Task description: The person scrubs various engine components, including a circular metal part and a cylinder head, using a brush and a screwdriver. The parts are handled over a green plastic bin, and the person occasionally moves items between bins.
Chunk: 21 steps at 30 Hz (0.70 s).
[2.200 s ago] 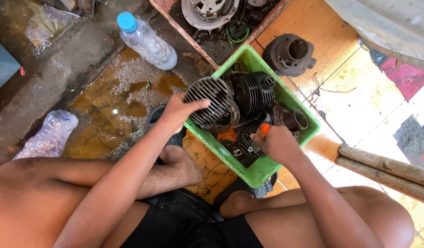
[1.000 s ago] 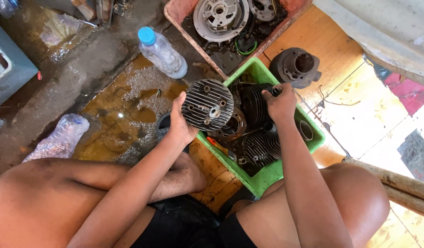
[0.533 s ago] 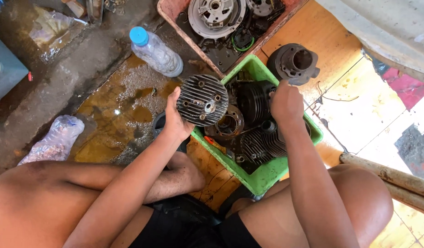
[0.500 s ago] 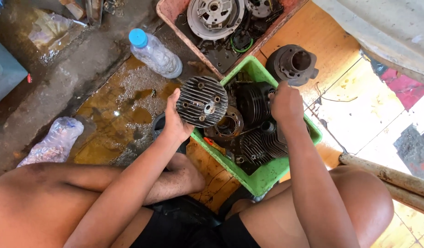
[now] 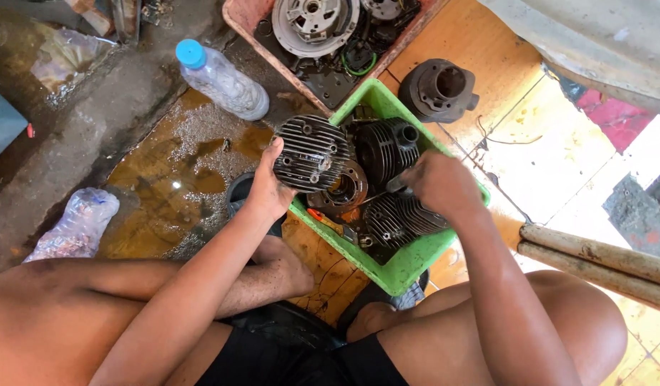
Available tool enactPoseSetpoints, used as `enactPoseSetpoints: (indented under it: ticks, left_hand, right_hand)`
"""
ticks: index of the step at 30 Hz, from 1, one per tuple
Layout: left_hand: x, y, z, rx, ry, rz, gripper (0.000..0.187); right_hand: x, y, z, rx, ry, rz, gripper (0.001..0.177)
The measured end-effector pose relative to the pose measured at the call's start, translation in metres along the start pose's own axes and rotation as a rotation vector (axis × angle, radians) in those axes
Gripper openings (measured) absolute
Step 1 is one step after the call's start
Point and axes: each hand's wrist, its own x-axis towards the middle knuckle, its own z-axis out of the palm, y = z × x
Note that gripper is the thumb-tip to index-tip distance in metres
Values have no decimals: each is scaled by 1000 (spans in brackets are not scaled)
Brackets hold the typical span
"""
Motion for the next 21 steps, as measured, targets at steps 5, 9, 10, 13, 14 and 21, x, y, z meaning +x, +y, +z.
enactPoseSetpoints:
  ticks: [5, 9, 10, 13, 14, 21]
  left_hand:
    - [11, -14, -18, 108, -61, 4, 40]
    - [13, -30, -23, 316, -224, -65, 48]
    - [7, -34, -14, 318, -226, -65, 48]
    - [-18, -50, 7, 227, -229, -96, 54]
    - [-25, -56, 10, 172, -229, -126, 52]
    - [-61, -44, 30, 218, -42, -262, 94]
  right_hand:
    - [-18, 3, 12, -143, -221, -116, 44]
    - [-12, 7, 24, 581, -64, -98, 37]
    - [-13, 3, 23, 582, -63, -98, 37]
    - [-20, -8, 28, 1125, -204, -105, 59]
    - [-20, -10, 32, 1202, -231, -90, 51]
    - [-25, -2, 82, 1536, -412, -85, 73]
